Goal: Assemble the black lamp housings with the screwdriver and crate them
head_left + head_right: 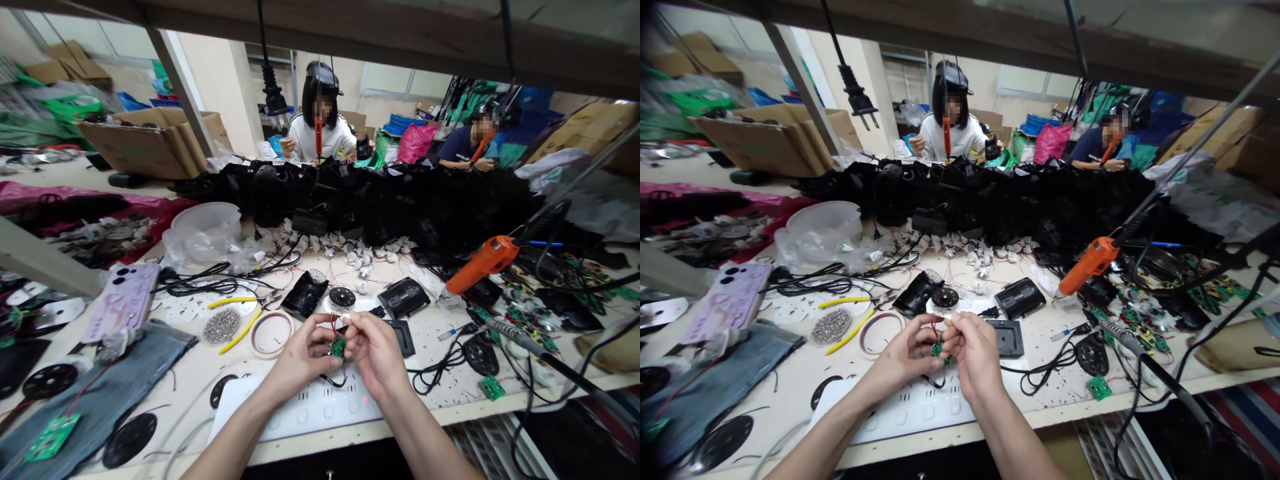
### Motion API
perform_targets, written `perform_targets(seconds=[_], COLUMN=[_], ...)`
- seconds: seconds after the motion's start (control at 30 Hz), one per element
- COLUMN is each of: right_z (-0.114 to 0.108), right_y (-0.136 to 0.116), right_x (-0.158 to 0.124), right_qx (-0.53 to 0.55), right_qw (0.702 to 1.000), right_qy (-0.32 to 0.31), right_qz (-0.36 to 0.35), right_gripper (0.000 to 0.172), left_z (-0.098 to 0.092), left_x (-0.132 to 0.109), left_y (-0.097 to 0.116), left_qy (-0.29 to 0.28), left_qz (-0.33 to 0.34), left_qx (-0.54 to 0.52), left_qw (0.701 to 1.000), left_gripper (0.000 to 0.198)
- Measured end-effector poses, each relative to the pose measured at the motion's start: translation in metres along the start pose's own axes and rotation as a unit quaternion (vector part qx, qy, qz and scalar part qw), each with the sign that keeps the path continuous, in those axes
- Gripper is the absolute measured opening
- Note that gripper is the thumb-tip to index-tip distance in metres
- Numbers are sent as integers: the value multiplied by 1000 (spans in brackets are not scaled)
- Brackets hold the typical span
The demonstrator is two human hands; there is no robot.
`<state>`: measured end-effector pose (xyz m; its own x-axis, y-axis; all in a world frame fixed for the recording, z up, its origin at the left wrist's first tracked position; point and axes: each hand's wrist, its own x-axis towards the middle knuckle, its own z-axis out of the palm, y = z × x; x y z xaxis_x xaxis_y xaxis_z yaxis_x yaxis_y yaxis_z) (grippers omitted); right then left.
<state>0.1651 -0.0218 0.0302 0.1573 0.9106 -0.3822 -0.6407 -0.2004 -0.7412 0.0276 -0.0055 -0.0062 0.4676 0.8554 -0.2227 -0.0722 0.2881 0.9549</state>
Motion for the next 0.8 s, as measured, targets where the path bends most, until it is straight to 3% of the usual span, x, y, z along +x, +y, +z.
perform_targets(seconds=[0.17, 0.37, 0.8], right_z=[2, 4, 6], right_y=[-5, -6, 1], right_x=[9, 25, 35], right_qx=[-31, -51, -55], right_qw=[999, 998, 997], right_qy=[-17, -37, -50], right_qz=[-9, -4, 10], right_gripper=[27, 19, 17], left_z=[-12, -22, -23], left_x=[-1, 2, -1], left_y=[-6, -9, -6], left_qy=[-68, -135, -130], left_qz=[-29, -40, -51], left_qx=[-65, -126, -158], left_qw=[995, 982, 977], left_gripper=[75, 75, 72])
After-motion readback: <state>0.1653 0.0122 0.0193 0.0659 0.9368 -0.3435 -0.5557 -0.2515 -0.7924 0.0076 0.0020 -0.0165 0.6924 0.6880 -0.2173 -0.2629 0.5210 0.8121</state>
